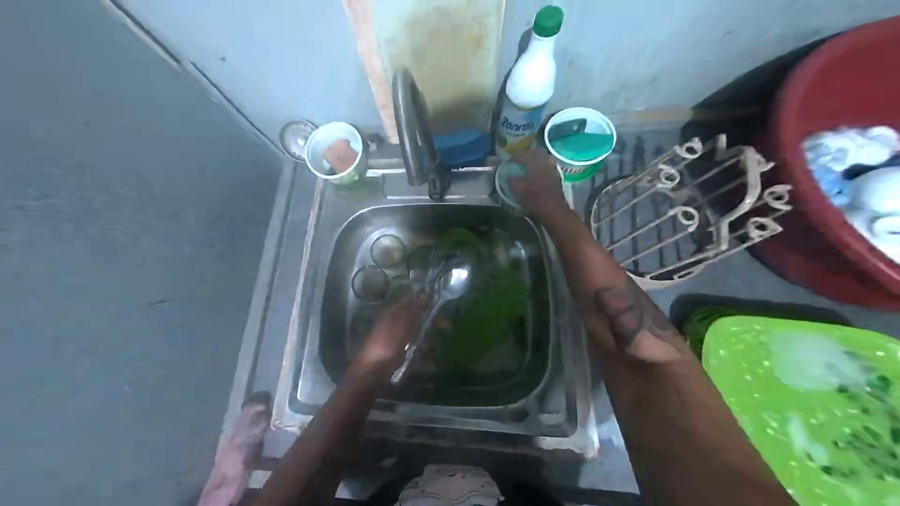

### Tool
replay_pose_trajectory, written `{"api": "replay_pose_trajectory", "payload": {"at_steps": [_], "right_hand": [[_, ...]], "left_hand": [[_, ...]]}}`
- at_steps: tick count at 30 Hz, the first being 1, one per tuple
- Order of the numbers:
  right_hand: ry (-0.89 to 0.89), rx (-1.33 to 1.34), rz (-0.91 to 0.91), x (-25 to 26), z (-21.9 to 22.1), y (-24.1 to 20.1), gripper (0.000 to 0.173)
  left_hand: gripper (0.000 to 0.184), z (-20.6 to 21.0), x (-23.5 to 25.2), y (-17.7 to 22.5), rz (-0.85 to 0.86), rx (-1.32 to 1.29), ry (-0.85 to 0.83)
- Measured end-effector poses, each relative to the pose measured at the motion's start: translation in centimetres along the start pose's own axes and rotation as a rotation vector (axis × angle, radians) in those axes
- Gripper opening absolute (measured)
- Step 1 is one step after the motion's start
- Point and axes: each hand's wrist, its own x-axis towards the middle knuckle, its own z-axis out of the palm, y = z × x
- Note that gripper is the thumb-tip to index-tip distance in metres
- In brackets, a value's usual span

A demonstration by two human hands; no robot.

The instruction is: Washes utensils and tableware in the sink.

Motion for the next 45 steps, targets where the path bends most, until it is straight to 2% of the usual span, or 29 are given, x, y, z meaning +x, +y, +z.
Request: {"api": "replay_pose_trajectory", "payload": {"at_steps": [2, 5, 8, 9, 11, 14, 17, 21, 24, 26, 28, 31, 33, 36, 38, 41, 44, 45], "right_hand": [[0.033, 0.200, -0.097, -2.4, -1.0, -3.2, 0.036], [0.078, 0.370, -0.289, -7.7, 0.4, -7.5, 0.031], [0.093, 0.263, -0.498, -13.2, 4.8, -8.8, 0.025], [0.098, 0.181, -0.559, -14.3, 6.6, -8.5, 0.027], [0.099, 0.061, -0.602, -15.3, 8.8, -7.9, 0.031], [0.193, -0.052, -0.574, -14.1, 9.6, -7.3, 0.032], [0.327, -0.116, -0.545, -12.2, 8.6, -6.5, 0.032], [0.321, -0.063, -0.203, -9.9, 4.1, -8.5, 0.036], [0.356, 0.115, -0.109, -10.6, 2.1, -11.2, 0.040], [0.285, 0.226, -0.127, -12.3, 1.9, -12.8, 0.043], [0.262, 0.207, -0.267, -13.8, 3.4, -13.1, 0.042], [0.235, 0.037, -0.473, -16.0, 6.6, -11.7, 0.036], [0.228, 0.044, -0.585, -16.0, 8.4, -10.2, 0.036], [0.229, -0.031, -0.593, -15.2, 7.8, -9.8, 0.033], [0.303, -0.142, -0.580, -13.8, 6.4, -9.8, 0.029], [0.382, -0.140, -0.364, -11.5, 4.3, -10.4, 0.034], [0.186, 0.250, -0.031, -11.9, -0.3, -13.8, 0.041], [0.259, 0.433, -0.049, -11.7, -0.1, -14.1, 0.038]], "left_hand": [[0.031, 0.3, 0.2, 0.2, -0.011, 0.011, -0.029], [0.027, 0.9, 0.4, 0.1, -0.007, 0.032, -0.069], [0.022, 1.4, 0.1, 0.1, 0.083, -0.026, -0.107], [0.016, 1.6, -0.1, 0.2, 0.112, -0.055, -0.108], [0.016, 1.9, -0.3, 0.1, 0.147, -0.039, -0.133], [0.013, 2.6, -0.5, 0.1, 0.137, 0.051, -0.146], [0.025, 3.3, -1.4, 0.1, 0.100, 0.067, -0.103], [0.021, 3.3, -2.0, -0.4, 0.074, 0.057, -0.077], [0.026, 3.4, -1.7, -0.8, 0.027, -0.028, -0.056], [0.035, 3.4, -1.3, -0.8, -0.019, -0.078, -0.056], [0.036, 3.4, -1.2, -0.9, -0.008, -0.121, -0.063], [0.020, 3.3, -2.0, -0.8, 0.095, -0.173, -0.060], [0.014, 2.8, -2.3, -0.6, 0.180, -0.158, -0.063], [0.012, 2.7, -2.4, -0.5, 0.214, -0.056, -0.077], [0.013, 3.1, -2.6, -0.4, 0.181, -0.027, -0.077], [0.017, 3.1, -2.5, -0.8, 0.153, -0.035, -0.087], [0.029, 3.3, -2.1, -0.6, 0.132, -0.054, -0.038], [0.033, 3.3, -2.0, -0.5, 0.123, -0.057, -0.033]]}}
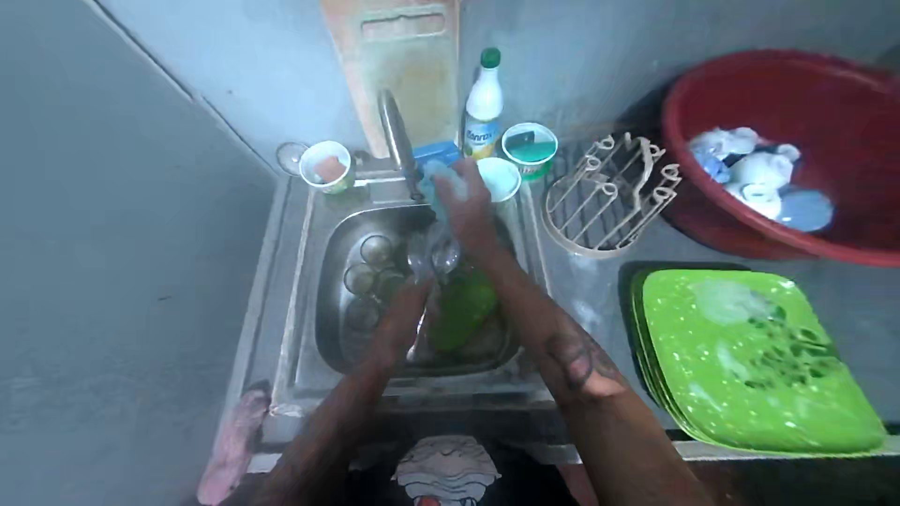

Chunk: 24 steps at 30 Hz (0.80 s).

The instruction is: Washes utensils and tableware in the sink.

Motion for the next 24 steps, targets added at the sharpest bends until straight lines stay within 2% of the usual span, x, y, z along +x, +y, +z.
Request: {"api": "replay_pose_trajectory", "payload": {"at_steps": [2, 3, 5, 7, 9, 11, 13, 15, 17, 21, 24], "right_hand": [[0.043, 0.233, -0.020, -0.5, 0.4, -0.6, 0.032], [0.037, 0.242, -0.030, -1.1, 0.3, -0.8, 0.031], [0.075, 0.139, -0.098, -1.7, 0.7, -0.1, 0.034], [0.178, -0.016, -0.260, -1.9, 1.9, 2.3, 0.033], [0.117, -0.234, -0.321, -3.0, 2.4, 4.0, 0.036], [-0.020, -0.387, -0.407, -4.6, 3.2, 5.4, 0.037], [-0.154, -0.427, -0.487, -5.9, 3.6, 6.1, 0.035], [-0.176, -0.391, -0.543, -5.8, 3.5, 6.8, 0.034], [-0.142, -0.412, -0.533, -4.6, 3.0, 7.0, 0.032], [-0.012, -0.420, -0.343, -3.6, 3.4, 5.8, 0.030], [-0.115, -0.348, -0.349, -5.9, 4.3, 6.1, 0.031]], "left_hand": [[0.038, 0.1, 0.0, 0.4, -0.032, -0.017, 0.003], [0.039, 0.2, 0.0, 0.7, -0.049, -0.024, 0.005], [0.035, 0.4, -0.1, 0.8, -0.045, -0.042, 0.011], [0.028, 0.3, -0.4, 0.7, 0.001, -0.072, 0.012], [0.026, 0.2, -0.8, 0.9, 0.038, -0.086, 0.009], [0.018, 0.0, -1.0, 1.0, 0.069, -0.078, 0.009], [0.014, -0.3, -0.8, 0.7, 0.103, -0.038, 0.009], [0.019, -0.5, -0.8, 0.5, 0.130, 0.040, -0.017], [0.025, -0.2, -1.1, 0.6, 0.116, 0.082, -0.016], [0.024, -0.2, -1.0, 0.9, 0.094, 0.130, -0.023], [0.023, -0.9, -0.9, 0.9, 0.092, 0.125, -0.011]]}}
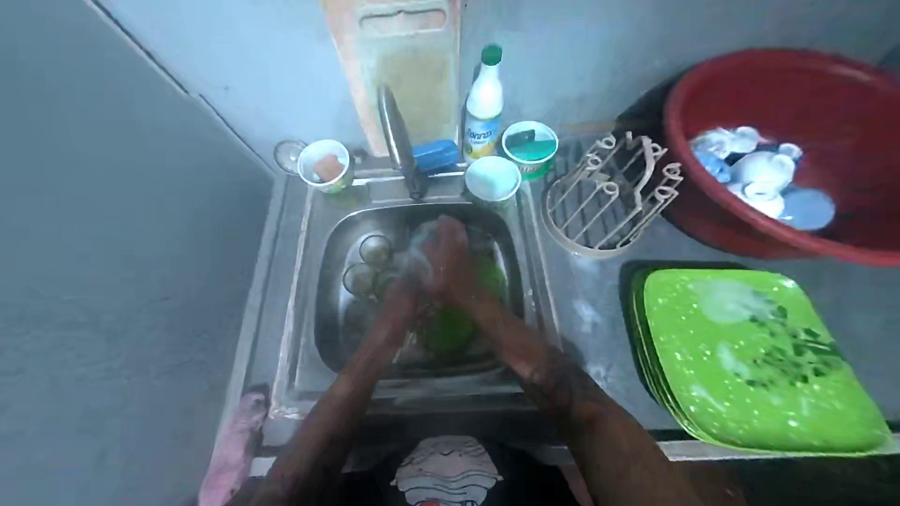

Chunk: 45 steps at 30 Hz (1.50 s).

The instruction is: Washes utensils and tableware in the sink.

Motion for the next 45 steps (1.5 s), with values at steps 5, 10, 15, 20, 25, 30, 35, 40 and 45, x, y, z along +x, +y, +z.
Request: {"api": "replay_pose_trajectory", "payload": {"at_steps": [5, 10, 15, 20, 25, 30, 35, 40, 45], "right_hand": [[-0.008, -0.013, -0.097, 1.0, -0.2, 2.0, 0.027], [0.075, 0.170, 0.339, 5.2, -4.4, 0.7, 0.042], [0.290, 1.072, 0.554, 5.6, -5.3, -3.3, 0.036], [0.060, 0.238, 0.213, 1.3, -1.3, -2.3, 0.036], [-0.226, 0.092, 0.006, -2.5, 0.6, -2.0, 0.035], [-0.024, -0.046, -0.065, 0.2, 0.4, 1.2, 0.027], [-0.102, 0.006, -0.112, -1.8, 0.8, -1.2, 0.031], [-0.023, 0.018, -0.201, -1.0, 1.4, 0.9, 0.029], [0.054, 0.144, 0.119, 3.5, -2.3, 0.1, 0.032]], "left_hand": [[0.017, -0.2, 0.1, -0.4, -0.120, -0.059, -0.018], [0.015, -0.7, -0.3, -0.6, -0.111, -0.117, -0.056], [0.011, -0.6, 0.1, -0.5, -0.151, -0.165, -0.040], [0.012, -0.4, 0.2, -0.7, -0.110, -0.143, 0.002], [0.011, -1.0, 0.2, -1.4, -0.043, -0.018, 0.041], [0.009, -1.0, -0.3, -0.6, -0.078, -0.003, 0.030], [0.010, -1.4, -0.2, -0.7, -0.029, -0.005, 0.040], [0.011, -1.2, -0.4, -1.0, -0.029, -0.045, 0.023], [0.012, -1.3, -0.6, -0.6, -0.004, -0.038, -0.009]]}}
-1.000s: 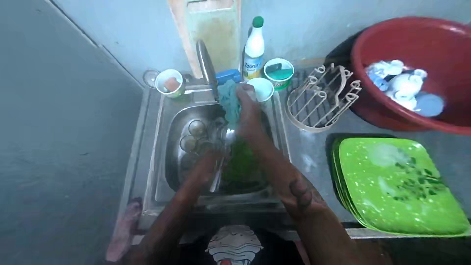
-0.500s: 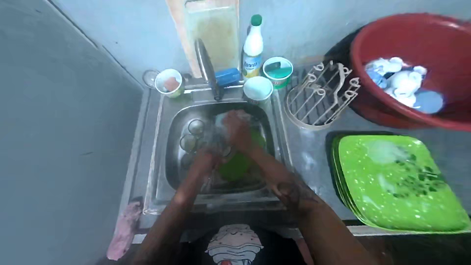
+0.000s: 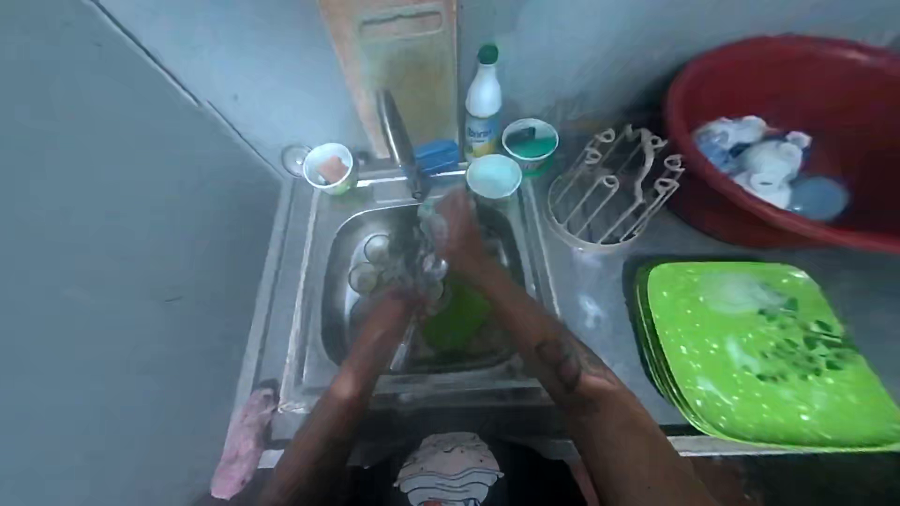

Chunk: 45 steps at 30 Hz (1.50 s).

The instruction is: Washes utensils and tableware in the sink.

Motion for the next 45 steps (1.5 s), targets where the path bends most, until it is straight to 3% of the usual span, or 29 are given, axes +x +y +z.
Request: {"api": "replay_pose_trajectory", "payload": {"at_steps": [2, 4, 6, 8, 11, 15, 17, 19, 21, 23, 25, 27, 30, 34, 36, 39, 42, 45], "right_hand": [[0.116, 0.357, 0.143, 0.3, -0.4, -2.6, 0.032], [0.114, 0.604, 0.254, -0.5, -0.3, -4.5, 0.035], [0.025, 0.468, 0.130, -2.4, 0.7, -4.2, 0.036], [-0.136, 0.150, -0.074, -4.5, 1.4, -2.9, 0.034], [-0.151, -0.080, -0.257, -5.6, 2.5, -0.5, 0.034], [-0.157, -0.113, -0.073, -2.8, 0.9, 1.1, 0.043], [0.046, 0.116, 0.139, -0.8, 0.6, 1.8, 0.039], [0.166, 0.620, 0.419, -0.2, 0.8, 1.8, 0.037], [0.063, 1.148, 0.669, -2.2, 1.5, 1.2, 0.031], [-0.113, 1.404, 0.833, -5.1, 2.2, -0.2, 0.039], [-0.130, 1.402, 0.814, -6.0, 1.7, -1.4, 0.038], [-0.079, 1.366, 0.751, -4.9, -0.1, -2.4, 0.028], [-0.126, 1.176, 0.546, -3.3, -2.9, -2.4, 0.026], [-0.198, 1.463, 0.763, -5.8, -0.8, -2.0, 0.032], [-0.189, 1.459, 0.844, -6.2, -0.2, -2.5, 0.036], [-0.127, 1.277, 0.698, -4.3, -1.7, -2.8, 0.025], [-0.074, 1.203, 0.456, -2.2, -4.6, -3.2, 0.029], [0.114, 1.297, 0.621, -1.7, -4.4, -3.8, 0.032]], "left_hand": [[0.015, 0.0, 0.1, 0.0, 0.014, -0.043, -0.025], [0.019, 0.3, 0.1, 0.0, 0.016, -0.094, 0.000], [0.018, 0.4, 0.0, 0.1, 0.042, -0.114, 0.055], [0.021, 0.4, -0.1, 0.2, 0.064, -0.095, 0.121], [0.016, 0.4, -0.2, 0.3, 0.025, -0.003, 0.147], [0.009, 0.6, -0.5, 0.7, 0.007, 0.066, 0.084], [0.009, 0.4, -0.6, 0.8, 0.014, 0.080, 0.057], [0.017, 0.2, -0.6, 0.8, 0.006, 0.066, 0.012], [0.028, 0.5, -0.1, 0.8, -0.030, 0.038, -0.022], [0.034, 1.0, 0.4, 1.1, -0.071, 0.064, -0.025], [0.038, 1.3, 0.6, 1.4, -0.129, 0.110, -0.036], [0.041, 1.0, 0.4, 0.5, -0.179, 0.128, -0.072], [0.042, 0.7, 0.2, -0.6, -0.206, 0.128, -0.076], [0.033, 1.4, 0.1, 0.7, -0.100, 0.114, -0.060], [0.034, 1.2, 0.5, 1.1, -0.102, 0.133, -0.067], [0.038, 0.8, 0.4, 0.3, -0.167, 0.181, -0.066], [0.037, 0.5, 0.0, -0.8, -0.158, 0.180, -0.044], [0.024, 0.2, 0.7, -0.9, -0.014, 0.009, 0.051]]}}
